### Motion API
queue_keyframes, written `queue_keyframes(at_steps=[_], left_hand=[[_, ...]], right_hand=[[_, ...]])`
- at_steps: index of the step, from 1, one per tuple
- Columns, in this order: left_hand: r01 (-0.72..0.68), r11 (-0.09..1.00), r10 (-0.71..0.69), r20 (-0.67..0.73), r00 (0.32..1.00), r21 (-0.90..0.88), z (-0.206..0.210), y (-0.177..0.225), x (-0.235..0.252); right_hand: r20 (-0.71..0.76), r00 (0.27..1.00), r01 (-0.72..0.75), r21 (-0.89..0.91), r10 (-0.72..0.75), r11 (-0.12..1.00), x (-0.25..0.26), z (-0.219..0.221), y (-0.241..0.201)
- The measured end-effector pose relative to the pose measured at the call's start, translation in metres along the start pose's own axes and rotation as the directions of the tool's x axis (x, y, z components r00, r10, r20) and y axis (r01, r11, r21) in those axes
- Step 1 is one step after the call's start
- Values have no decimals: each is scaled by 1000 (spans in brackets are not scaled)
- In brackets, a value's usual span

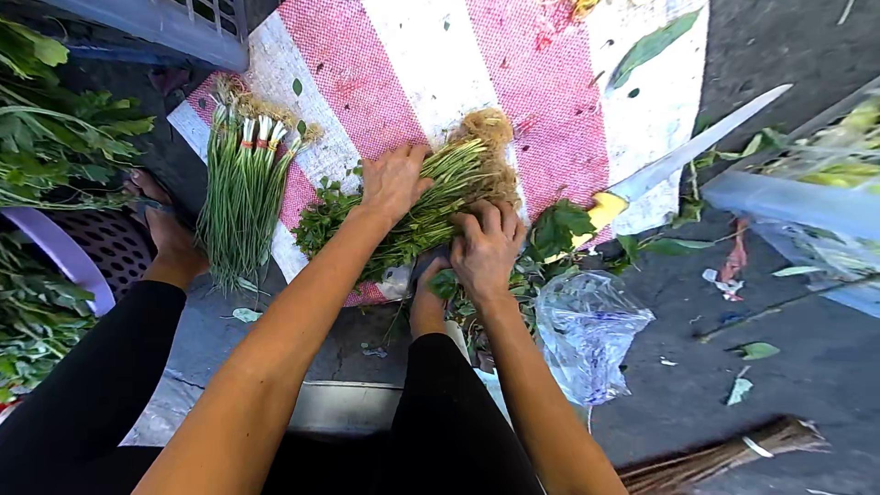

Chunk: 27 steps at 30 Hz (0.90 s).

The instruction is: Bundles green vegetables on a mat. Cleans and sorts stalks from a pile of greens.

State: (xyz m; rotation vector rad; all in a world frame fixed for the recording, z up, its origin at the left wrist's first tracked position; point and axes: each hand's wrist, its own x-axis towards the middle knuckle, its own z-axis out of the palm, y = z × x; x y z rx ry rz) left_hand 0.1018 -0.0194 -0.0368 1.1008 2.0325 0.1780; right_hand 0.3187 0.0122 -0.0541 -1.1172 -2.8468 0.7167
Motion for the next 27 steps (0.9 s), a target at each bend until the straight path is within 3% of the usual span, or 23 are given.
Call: queue_keyframes(at_steps=[3,6,7,9,11,13,16,18,20,23,27], left_hand=[[28,973,-12,70,997,-231,-8,-4,1],[74,767,-9,105,994,-638,-15,-22,-4],[85,669,1,115,993,-738,-19,-27,-6],[99,534,28,134,991,-840,-27,-36,-11],[94,484,76,149,986,-870,-34,-41,-13],[91,501,109,168,980,-861,-39,-38,-16],[28,685,76,110,991,-728,-41,-25,-21],[-32,861,44,12,999,-507,-35,-20,-20],[-33,927,2,-84,996,-374,-29,-10,-22],[-45,864,-31,-141,990,-502,-25,-2,-25],[-21,575,6,-21,1000,-818,-20,-12,-24]], right_hand=[[-131,991,-29,76,39,997,-4,-5,-7],[-128,984,-74,318,120,945,15,-19,-25],[-68,980,-138,460,189,877,24,-24,-31],[101,931,-307,737,351,602,49,-25,-38],[286,876,-417,852,388,315,74,-29,-42],[362,865,-439,882,347,174,87,-34,-45],[315,899,-382,904,304,192,94,-34,-52],[269,921,-339,911,282,237,94,-32,-54],[239,926,-322,904,292,281,93,-32,-54],[281,896,-374,895,345,242,94,-34,-58],[369,879,-414,905,302,99,94,-34,-51]])
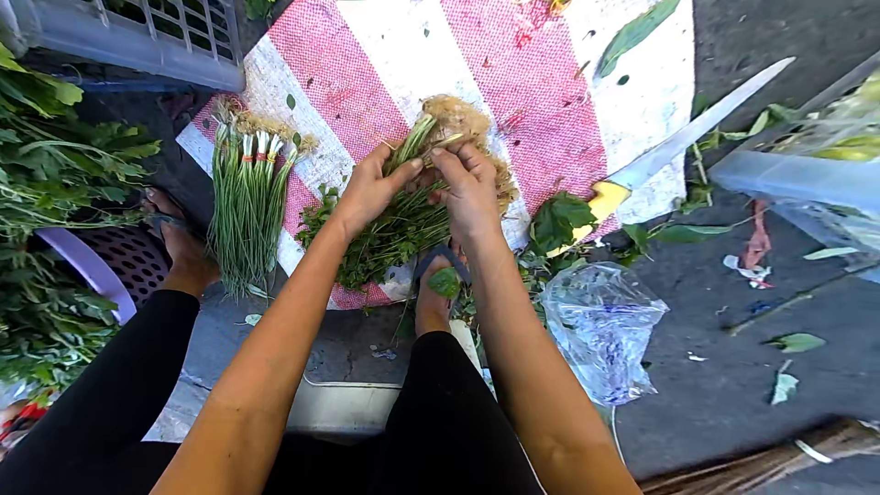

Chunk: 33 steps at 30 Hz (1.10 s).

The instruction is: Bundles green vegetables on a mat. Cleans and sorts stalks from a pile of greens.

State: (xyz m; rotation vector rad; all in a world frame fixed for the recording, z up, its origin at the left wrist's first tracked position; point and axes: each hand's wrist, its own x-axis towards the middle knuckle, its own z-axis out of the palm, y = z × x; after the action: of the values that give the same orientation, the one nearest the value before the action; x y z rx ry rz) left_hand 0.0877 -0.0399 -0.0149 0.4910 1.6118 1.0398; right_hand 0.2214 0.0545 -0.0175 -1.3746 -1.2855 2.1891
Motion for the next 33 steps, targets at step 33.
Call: queue_keyframes(at_steps=[33], left_hand=[[-167,950,206,127,970,-262,-47,238,-225]], right_hand=[[495,866,228,-261,-73,938,-151,13,-200]])
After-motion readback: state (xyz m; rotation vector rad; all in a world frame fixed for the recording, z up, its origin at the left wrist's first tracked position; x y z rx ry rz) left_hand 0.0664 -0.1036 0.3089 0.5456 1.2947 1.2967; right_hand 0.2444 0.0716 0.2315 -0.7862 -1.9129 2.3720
